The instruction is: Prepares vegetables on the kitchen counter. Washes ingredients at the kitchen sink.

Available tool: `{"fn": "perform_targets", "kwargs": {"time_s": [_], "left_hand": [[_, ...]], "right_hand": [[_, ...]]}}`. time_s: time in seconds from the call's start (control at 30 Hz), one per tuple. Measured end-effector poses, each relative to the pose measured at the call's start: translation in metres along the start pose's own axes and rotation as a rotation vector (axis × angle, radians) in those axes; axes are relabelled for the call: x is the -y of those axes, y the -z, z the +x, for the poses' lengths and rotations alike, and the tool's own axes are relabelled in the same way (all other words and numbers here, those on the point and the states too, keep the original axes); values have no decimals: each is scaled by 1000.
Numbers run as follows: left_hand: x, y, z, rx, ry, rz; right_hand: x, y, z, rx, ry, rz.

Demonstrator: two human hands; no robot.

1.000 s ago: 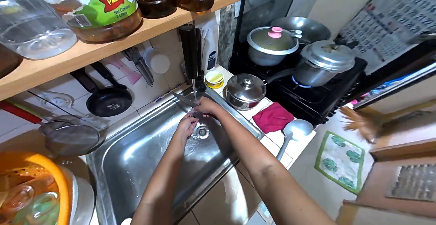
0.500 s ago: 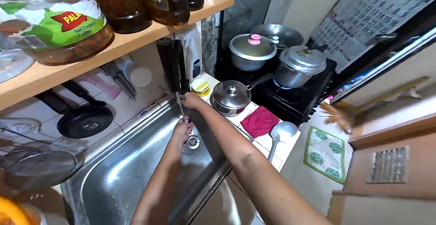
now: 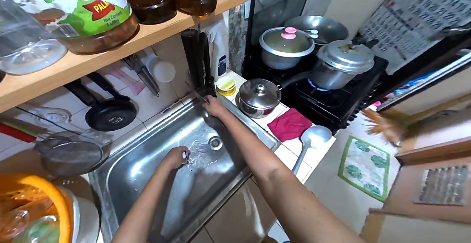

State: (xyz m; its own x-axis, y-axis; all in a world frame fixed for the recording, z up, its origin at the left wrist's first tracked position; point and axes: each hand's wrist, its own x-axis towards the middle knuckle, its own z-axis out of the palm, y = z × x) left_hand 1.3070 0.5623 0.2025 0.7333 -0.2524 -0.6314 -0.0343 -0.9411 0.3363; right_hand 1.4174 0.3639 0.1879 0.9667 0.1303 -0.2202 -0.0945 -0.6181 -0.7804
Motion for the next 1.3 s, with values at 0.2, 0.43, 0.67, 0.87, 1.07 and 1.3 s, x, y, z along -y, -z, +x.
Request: {"fn": "perform_targets", "kwargs": {"time_s": [0.2, 0.43, 0.67, 0.87, 1.07, 1.3], "left_hand": [[58, -26, -40, -60, -31, -613], [58, -43, -78, -99, 46, -285], [82, -82, -114, -402, 200, -187], [91, -100, -187, -623, 215, -341], [114, -150, -273, -644, 138, -422], [114, -216, -301, -449, 164, -576]], "right_hand": [[-7, -36, -84, 224, -277, -33], [4, -64, -148, 433, -177, 30], [6, -90, -175, 429, -227, 171], [3, -125, -214, 489, -224, 233], [5, -157, -277, 493, 1, 16], [17, -191, -339, 385, 53, -131]]}}
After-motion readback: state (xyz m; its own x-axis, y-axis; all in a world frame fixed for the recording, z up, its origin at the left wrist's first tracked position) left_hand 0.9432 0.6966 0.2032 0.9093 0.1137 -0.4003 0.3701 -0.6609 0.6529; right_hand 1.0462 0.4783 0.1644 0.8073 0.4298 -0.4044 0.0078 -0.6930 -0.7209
